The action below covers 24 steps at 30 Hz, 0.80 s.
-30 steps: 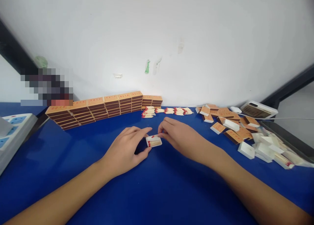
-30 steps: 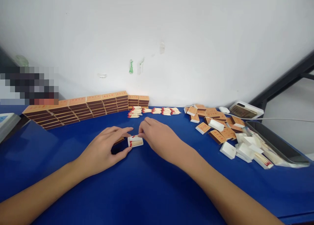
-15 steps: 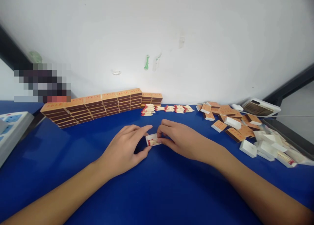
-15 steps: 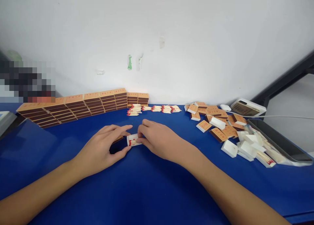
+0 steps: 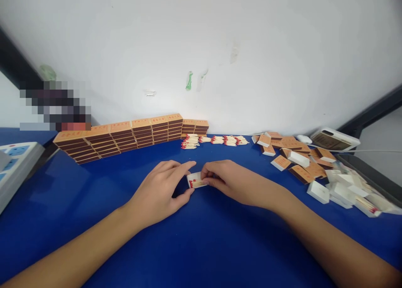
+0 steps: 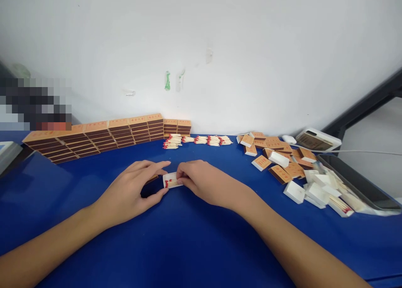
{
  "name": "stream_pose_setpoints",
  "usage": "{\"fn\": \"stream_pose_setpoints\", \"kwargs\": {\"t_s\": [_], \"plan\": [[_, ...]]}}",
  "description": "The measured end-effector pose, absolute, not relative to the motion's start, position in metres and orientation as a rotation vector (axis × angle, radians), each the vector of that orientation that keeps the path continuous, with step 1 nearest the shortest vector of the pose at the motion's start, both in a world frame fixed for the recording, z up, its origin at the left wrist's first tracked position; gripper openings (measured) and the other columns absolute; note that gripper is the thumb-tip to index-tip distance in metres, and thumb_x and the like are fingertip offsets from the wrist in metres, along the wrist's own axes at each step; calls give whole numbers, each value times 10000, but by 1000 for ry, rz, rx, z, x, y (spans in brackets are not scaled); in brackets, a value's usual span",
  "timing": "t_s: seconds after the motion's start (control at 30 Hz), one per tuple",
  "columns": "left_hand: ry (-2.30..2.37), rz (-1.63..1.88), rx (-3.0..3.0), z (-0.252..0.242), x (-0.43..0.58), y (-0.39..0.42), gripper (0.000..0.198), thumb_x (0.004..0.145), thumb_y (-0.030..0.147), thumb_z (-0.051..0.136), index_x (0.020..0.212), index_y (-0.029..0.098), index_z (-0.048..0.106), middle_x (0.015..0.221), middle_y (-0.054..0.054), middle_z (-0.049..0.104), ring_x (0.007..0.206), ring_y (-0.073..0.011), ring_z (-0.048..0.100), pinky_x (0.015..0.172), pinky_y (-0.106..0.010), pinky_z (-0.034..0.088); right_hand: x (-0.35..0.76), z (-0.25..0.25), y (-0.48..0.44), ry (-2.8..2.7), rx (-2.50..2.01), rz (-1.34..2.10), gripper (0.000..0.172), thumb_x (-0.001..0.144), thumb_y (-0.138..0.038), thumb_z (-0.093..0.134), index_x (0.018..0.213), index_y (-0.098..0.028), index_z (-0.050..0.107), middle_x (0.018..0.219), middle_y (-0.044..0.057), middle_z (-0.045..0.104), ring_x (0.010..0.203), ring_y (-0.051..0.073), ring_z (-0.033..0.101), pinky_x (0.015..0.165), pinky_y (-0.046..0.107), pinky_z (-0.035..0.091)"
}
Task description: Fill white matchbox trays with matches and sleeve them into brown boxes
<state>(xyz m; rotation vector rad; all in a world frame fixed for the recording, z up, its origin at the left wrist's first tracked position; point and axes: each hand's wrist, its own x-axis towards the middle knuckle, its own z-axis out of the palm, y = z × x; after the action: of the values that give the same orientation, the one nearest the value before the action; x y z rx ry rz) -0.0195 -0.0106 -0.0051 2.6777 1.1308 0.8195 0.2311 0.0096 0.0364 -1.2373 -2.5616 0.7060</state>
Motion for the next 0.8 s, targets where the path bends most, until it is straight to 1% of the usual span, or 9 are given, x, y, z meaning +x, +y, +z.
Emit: {"fn": "stream_pose_setpoints", "kwargs": {"t_s": [0.13,0.3,0.47,0.57,0.67,0.8], "plan": [[1132,826,2684,-5,-19,-9,581,976,267,682,1521,221,486,1205,-74,756,1137,-271,674,1003,-463,541,231,36,12,-2500,-1247,774,164,1030,-188,564,983,-229,716,940,21,760,788,169,657,680,287,438],[1119,806,2695,-4,-18,-9,565,991,279,665,1520,212,478,1195,-71,762,1152,-273,671,1011,-476,537,232,38,15,-2446,-1229,748,187,1001,-147,569,999,-228,738,978,24,770,823,165,676,725,284,477],[1123,806,2695,-3,-18,-10,579,986,276,674,1525,211,471,1230,-74,759,1172,-277,668,1026,-480,528,230,37,16,-2367,-1221,766,164,1004,-201,592,967,-228,749,917,15,758,752,153,643,682,282,463],[1125,816,2691,-4,-18,-10,577,984,283,678,1521,221,476,1218,-69,758,1145,-273,678,1007,-471,537,226,34,14,-2362,-1192,767,150,1007,-208,598,946,-219,735,890,10,737,727,142,618,679,283,449],[1129,821,2690,-5,-18,-9,574,982,278,679,1518,223,480,1212,-67,756,1141,-270,677,1004,-465,536,223,31,12,-2396,-1168,705,133,1005,-201,607,923,-211,712,854,4,684,708,131,585,670,281,429],[1115,820,2698,-5,-18,-10,592,981,266,683,1529,227,463,1228,-57,759,1180,-270,662,1035,-473,521,229,31,17,-2401,-1207,591,130,1014,-264,626,928,-219,713,819,2,631,702,140,556,659,288,408]]}}
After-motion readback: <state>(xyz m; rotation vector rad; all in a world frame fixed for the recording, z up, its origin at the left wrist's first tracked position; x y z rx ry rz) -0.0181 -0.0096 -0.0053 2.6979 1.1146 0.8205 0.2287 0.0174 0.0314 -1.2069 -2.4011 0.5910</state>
